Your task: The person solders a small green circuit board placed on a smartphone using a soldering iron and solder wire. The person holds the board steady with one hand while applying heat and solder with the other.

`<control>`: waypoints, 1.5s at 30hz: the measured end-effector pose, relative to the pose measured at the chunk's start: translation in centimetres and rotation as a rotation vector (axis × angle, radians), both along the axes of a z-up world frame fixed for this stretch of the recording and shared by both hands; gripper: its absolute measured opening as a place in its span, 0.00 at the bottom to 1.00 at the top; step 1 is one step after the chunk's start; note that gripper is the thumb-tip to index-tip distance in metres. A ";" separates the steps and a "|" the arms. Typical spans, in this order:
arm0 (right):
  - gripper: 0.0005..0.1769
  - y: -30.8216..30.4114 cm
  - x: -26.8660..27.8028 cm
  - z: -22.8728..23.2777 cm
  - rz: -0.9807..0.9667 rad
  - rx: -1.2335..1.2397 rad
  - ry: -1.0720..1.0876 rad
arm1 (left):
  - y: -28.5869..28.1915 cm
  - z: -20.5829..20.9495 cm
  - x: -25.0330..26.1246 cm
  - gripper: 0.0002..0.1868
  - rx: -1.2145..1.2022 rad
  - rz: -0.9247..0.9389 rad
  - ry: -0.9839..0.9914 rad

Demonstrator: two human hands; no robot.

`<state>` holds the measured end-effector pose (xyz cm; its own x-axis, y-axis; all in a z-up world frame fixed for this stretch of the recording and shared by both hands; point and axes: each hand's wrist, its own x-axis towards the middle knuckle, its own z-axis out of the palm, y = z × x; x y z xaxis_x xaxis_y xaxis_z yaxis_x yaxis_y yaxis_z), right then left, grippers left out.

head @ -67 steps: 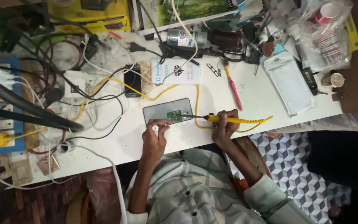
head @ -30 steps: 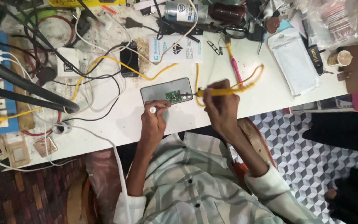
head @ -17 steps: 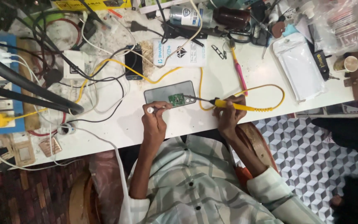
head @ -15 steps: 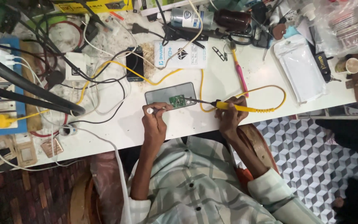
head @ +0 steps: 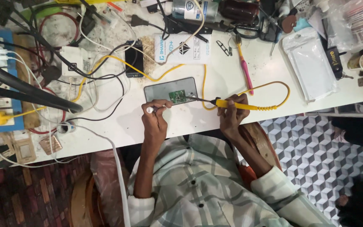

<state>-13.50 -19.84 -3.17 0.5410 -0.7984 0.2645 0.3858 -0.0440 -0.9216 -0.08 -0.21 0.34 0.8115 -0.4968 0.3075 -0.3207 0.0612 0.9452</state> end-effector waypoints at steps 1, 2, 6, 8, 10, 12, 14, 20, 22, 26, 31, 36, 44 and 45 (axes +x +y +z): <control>0.09 -0.1 0.0 0.0 0.009 -0.009 -0.007 | 0.0 0.0 0.0 0.08 0.000 0.001 0.000; 0.09 -0.2 0.1 0.1 0.017 -0.019 -0.013 | -0.1 0.0 0.0 0.08 -0.001 0.002 0.001; 0.10 0.0 0.3 0.4 0.021 0.036 0.001 | -0.1 0.0 0.3 0.09 0.026 0.024 0.001; 0.09 0.2 0.1 0.4 0.011 0.014 0.027 | 0.1 0.0 0.2 0.09 0.026 0.023 0.014; 0.09 0.3 -0.1 0.4 -0.012 -0.035 0.047 | 0.1 0.0 0.0 0.09 0.018 0.024 0.017; 0.09 0.0 0.3 0.2 -0.050 -0.114 0.049 | -0.1 -0.1 0.5 0.09 0.005 0.024 0.007; 0.08 0.2 0.1 -0.2 -0.058 -0.027 0.060 | 0.1 -0.3 0.3 0.09 0.004 0.030 0.006; 0.08 0.8 -0.2 -1.2 -0.084 0.022 0.088 | 0.5 -0.9 -0.1 0.08 0.012 0.030 0.058; 0.08 -0.1 0.1 -1.0 -0.104 -0.006 0.089 | -0.1 -0.6 0.0 0.07 -0.016 0.020 0.063; 0.07 -0.1 -0.5 -1.1 -0.107 -0.325 0.113 | -0.3 -0.5 0.1 0.08 -0.012 0.036 0.018; 0.09 0.1 -0.4 -1.6 -0.068 -0.293 0.069 | 0.6 0.3 0.0 0.09 0.004 -0.016 -0.057; 0.07 0.5 0.3 0.1 -0.080 0.029 0.074 | 0.4 0.8 0.1 0.08 0.159 0.034 -0.196; 0.20 -0.4 0.4 2.4 -0.097 0.079 0.111 | 0.3 -0.2 -0.1 0.07 -0.008 -0.004 0.062; 0.20 -0.4 0.4 2.0 -0.096 0.104 0.120 | 0.4 -0.2 -0.1 0.07 0.009 0.003 0.068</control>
<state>-13.06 -20.24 -1.13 0.4837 -0.8676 0.1155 0.2710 0.0229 -0.9623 -0.22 0.22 0.15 0.8320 -0.4969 0.2468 -0.2555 0.0517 0.9654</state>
